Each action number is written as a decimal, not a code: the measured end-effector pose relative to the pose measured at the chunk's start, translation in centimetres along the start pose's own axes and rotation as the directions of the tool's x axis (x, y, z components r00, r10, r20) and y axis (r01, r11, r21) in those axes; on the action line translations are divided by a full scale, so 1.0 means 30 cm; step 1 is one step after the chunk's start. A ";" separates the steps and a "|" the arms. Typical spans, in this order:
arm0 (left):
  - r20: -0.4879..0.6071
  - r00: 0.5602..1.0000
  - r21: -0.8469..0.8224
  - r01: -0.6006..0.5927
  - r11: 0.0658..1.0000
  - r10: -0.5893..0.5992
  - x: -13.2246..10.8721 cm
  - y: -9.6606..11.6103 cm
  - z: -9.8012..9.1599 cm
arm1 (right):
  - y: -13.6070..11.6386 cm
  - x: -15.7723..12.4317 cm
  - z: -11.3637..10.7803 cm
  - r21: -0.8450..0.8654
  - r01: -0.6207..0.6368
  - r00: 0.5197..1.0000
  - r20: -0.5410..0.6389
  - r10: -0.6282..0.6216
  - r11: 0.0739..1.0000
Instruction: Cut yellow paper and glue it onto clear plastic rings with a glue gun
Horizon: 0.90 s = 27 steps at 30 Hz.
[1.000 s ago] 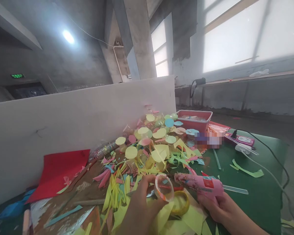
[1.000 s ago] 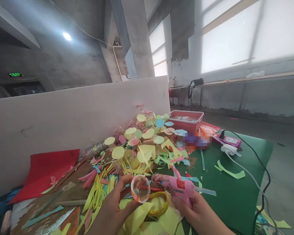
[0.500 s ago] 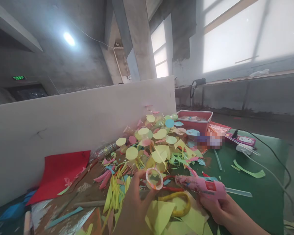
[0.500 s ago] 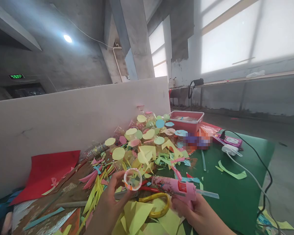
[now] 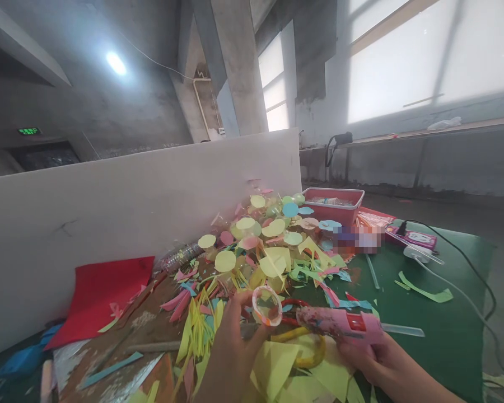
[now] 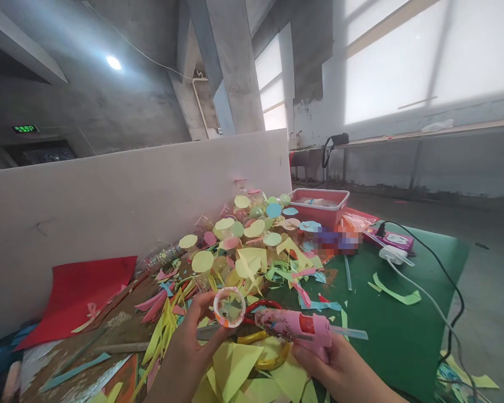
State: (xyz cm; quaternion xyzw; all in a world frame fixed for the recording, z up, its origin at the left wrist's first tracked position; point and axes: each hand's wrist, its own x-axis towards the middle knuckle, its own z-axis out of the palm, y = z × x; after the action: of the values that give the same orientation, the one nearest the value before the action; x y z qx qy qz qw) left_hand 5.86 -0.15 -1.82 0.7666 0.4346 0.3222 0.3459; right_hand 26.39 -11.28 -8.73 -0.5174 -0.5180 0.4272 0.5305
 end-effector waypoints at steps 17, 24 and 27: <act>0.010 1.000 -0.032 -0.003 0.999 0.004 0.002 -0.015 0.001 | 0.010 0.003 0.000 -0.025 -0.001 1.000 -0.025 0.000 1.000; 0.002 1.000 -0.021 0.014 1.000 -0.014 0.015 -0.027 -0.005 | 0.030 0.001 0.000 -0.007 0.007 0.996 -0.087 -0.008 1.000; 0.008 1.000 0.019 -0.014 1.000 0.014 0.015 -0.040 -0.002 | 0.018 0.000 0.002 -0.012 -0.010 0.993 -0.118 0.008 1.000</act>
State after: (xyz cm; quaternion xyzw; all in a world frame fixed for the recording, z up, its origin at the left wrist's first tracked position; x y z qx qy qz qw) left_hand 5.47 0.73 -2.66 0.7740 0.4310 0.3174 0.3381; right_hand 26.38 -11.23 -9.26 -0.5474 -0.4863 0.3950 0.5548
